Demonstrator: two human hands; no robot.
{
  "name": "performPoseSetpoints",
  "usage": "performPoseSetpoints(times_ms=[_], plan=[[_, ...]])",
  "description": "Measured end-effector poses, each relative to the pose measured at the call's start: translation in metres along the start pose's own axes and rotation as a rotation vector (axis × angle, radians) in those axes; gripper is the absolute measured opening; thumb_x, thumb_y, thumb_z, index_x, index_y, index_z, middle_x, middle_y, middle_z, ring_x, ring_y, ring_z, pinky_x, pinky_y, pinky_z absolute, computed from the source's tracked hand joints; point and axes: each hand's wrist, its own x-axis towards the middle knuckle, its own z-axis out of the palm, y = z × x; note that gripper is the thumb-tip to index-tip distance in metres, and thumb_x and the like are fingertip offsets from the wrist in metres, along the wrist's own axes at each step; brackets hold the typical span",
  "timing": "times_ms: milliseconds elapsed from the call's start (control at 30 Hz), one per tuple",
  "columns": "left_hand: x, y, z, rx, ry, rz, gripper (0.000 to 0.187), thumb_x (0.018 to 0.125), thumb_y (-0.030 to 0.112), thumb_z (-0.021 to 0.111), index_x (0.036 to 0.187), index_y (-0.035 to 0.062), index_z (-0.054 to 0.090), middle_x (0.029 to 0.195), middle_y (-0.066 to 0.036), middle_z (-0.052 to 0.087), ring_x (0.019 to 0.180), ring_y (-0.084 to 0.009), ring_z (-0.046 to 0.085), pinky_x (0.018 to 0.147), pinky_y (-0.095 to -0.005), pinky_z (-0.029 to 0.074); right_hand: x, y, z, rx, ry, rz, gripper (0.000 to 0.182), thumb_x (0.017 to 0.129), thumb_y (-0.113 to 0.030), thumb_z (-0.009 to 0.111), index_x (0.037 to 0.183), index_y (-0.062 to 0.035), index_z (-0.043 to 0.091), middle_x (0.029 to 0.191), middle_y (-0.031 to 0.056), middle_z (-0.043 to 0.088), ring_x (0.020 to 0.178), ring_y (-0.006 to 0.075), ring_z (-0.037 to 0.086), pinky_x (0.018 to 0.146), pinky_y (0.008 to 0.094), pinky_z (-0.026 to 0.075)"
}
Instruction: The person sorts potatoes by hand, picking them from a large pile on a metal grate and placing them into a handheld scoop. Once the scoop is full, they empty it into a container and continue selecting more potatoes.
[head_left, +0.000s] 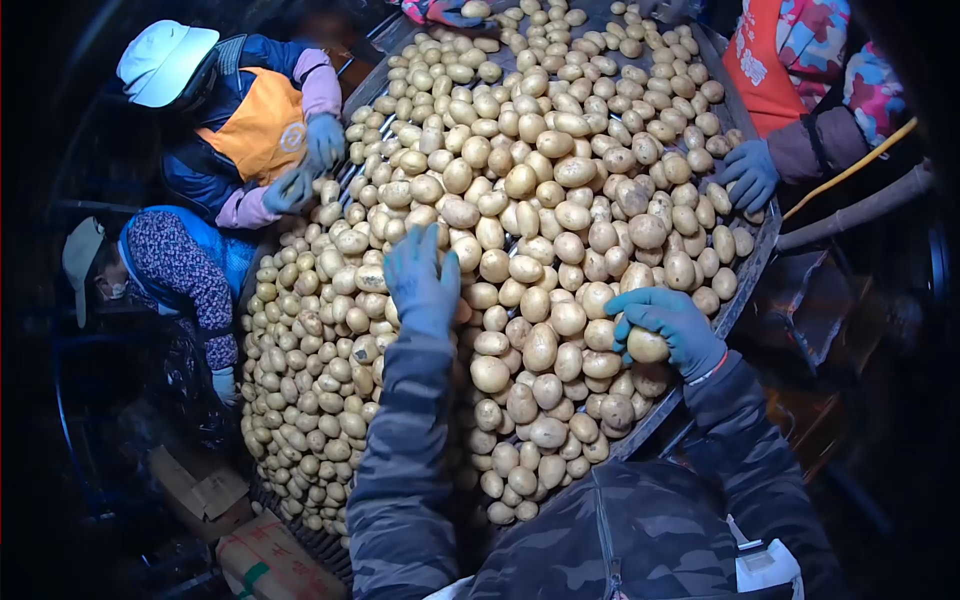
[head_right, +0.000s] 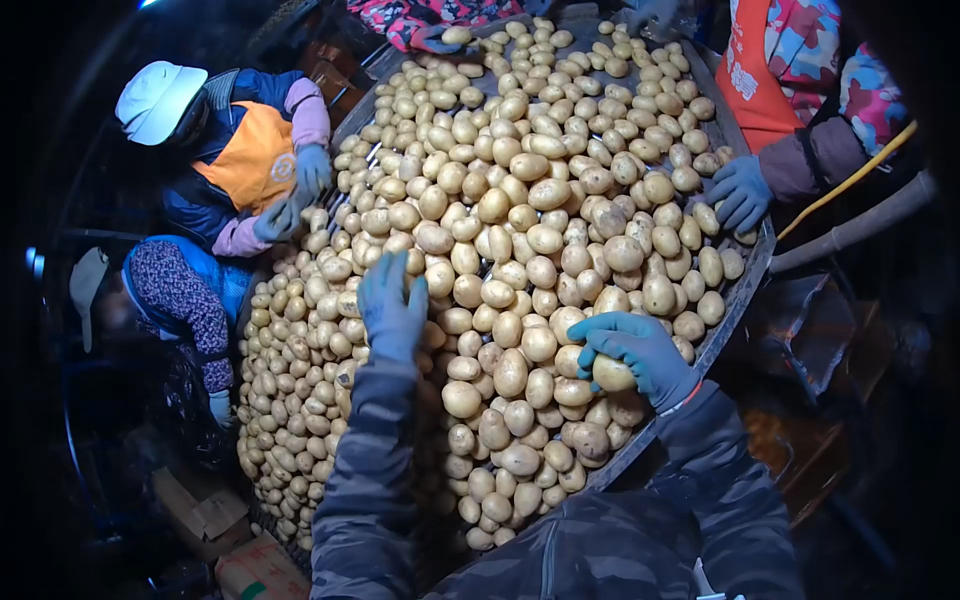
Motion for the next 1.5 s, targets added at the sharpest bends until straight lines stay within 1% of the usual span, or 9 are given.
performPoseSetpoints(times_ms=[167, 367, 467, 633, 800, 1033, 1167, 1300, 1500], plan=[[0.012, 0.000, 0.049, -0.294, -0.071, -0.243, 0.072, 0.084, 0.045, 0.080, 0.143, 0.0096, 0.058, 0.147, -0.028, 0.051, 0.132, -0.0442, 0.053, 0.113, -0.0507, 0.042, 0.008, -0.004, 0.008, 0.004, -0.023, -0.007, 0.031, 0.102, -0.014, 0.061, 0.121, 0.0080, 0.068, 0.091, 0.0115, 0.072, 0.083, 0.0183, 0.071, 0.068, 0.0302, 0.062], [-0.032, 0.048, -0.035, -0.425, -0.464, 0.034, 0.034, 0.091, 0.028, 0.074, 0.117, 0.0061, 0.073, 0.120, -0.018, 0.070, 0.116, -0.0396, 0.063, 0.104, -0.0476, 0.049, 0.043, -0.011, 0.036, -0.042, -0.104, 0.013, 0.030, 0.102, -0.016, 0.062, 0.122, 0.0054, 0.069, 0.091, 0.0104, 0.071, 0.081, 0.0163, 0.070, 0.068, 0.0301, 0.062], [-0.059, 0.047, -0.035, -0.694, -0.481, -0.176, 0.032, 0.093, 0.025, 0.072, 0.118, 0.0059, 0.072, 0.119, -0.018, 0.070, 0.112, -0.0377, 0.065, 0.104, -0.0471, 0.049, 0.057, -0.010, 0.040, -0.077, -0.101, -0.013, 0.029, 0.103, -0.016, 0.061, 0.123, 0.0025, 0.069, 0.094, 0.0095, 0.071, 0.082, 0.0151, 0.071, 0.064, 0.0298, 0.062], [-0.026, -0.050, -0.045, -0.170, 0.032, -0.149, 0.045, 0.095, 0.027, 0.070, 0.131, 0.0010, 0.064, 0.127, -0.023, 0.066, 0.118, -0.0398, 0.061, 0.105, -0.0485, 0.048, 0.042, -0.014, 0.038, 0.017, -0.040, 0.043, 0.031, 0.103, -0.017, 0.063, 0.122, 0.0065, 0.067, 0.095, 0.0098, 0.070, 0.083, 0.0189, 0.072, 0.068, 0.0317, 0.064], [-0.055, -0.173, 0.004, -0.114, -0.210, -0.827, 0.081, 0.093, 0.053, 0.068, 0.147, -0.0040, 0.049, 0.148, -0.034, 0.045, 0.136, -0.0492, 0.046, 0.117, -0.0517, 0.038, 0.029, -0.003, 0.016, -0.003, -0.028, -0.047, 0.032, 0.104, -0.019, 0.062, 0.122, 0.0063, 0.067, 0.094, 0.0110, 0.070, 0.081, 0.0202, 0.072, 0.071, 0.0331, 0.063], [-0.074, -0.033, -0.005, -0.390, -0.087, -0.541, 0.084, 0.090, 0.036, 0.079, 0.160, 0.0090, 0.038, 0.162, -0.028, 0.030, 0.147, -0.0440, 0.036, 0.120, -0.0489, 0.036, 0.057, 0.010, 0.072, -0.036, -0.174, -0.024, 0.032, 0.103, -0.018, 0.062, 0.122, 0.0065, 0.068, 0.095, 0.0114, 0.071, 0.085, 0.0208, 0.073, 0.071, 0.0316, 0.062], [-0.104, 0.004, -0.043, -0.408, -0.238, -0.293, 0.062, 0.091, 0.032, 0.079, 0.148, 0.0162, 0.058, 0.161, -0.023, 0.039, 0.147, -0.0440, 0.037, 0.120, -0.0509, 0.036, 0.063, 0.005, 0.100, -0.100, -0.263, -0.009, 0.032, 0.100, -0.016, 0.063, 0.123, 0.0059, 0.069, 0.097, 0.0104, 0.071, 0.088, 0.0193, 0.072, 0.080, 0.0306, 0.060], [-0.095, -0.033, -0.047, -0.747, -0.110, -0.477, 0.049, 0.093, 0.026, 0.075, 0.137, 0.0056, 0.064, 0.132, -0.020, 0.065, 0.120, -0.0388, 0.062, 0.107, -0.0486, 0.048, 0.058, 0.003, 0.097, -0.126, -0.240, -0.001, 0.032, 0.100, -0.015, 0.061, 0.122, 0.0064, 0.069, 0.097, 0.0108, 0.071, 0.087, 0.0191, 0.071, 0.080, 0.0304, 0.059], [-0.002, -0.106, 0.009, -0.209, -0.101, -0.432, 0.065, 0.085, 0.029, 0.077, 0.143, 0.0067, 0.058, 0.130, -0.025, 0.063, 0.119, -0.0399, 0.063, 0.106, -0.0454, 0.049, 0.043, 0.013, 0.089, -0.023, -0.229, 0.086, 0.033, 0.103, -0.018, 0.061, 0.124, 0.0075, 0.066, 0.098, 0.0129, 0.071, 0.083, 0.0211, 0.071, 0.069, 0.0332, 0.060]])
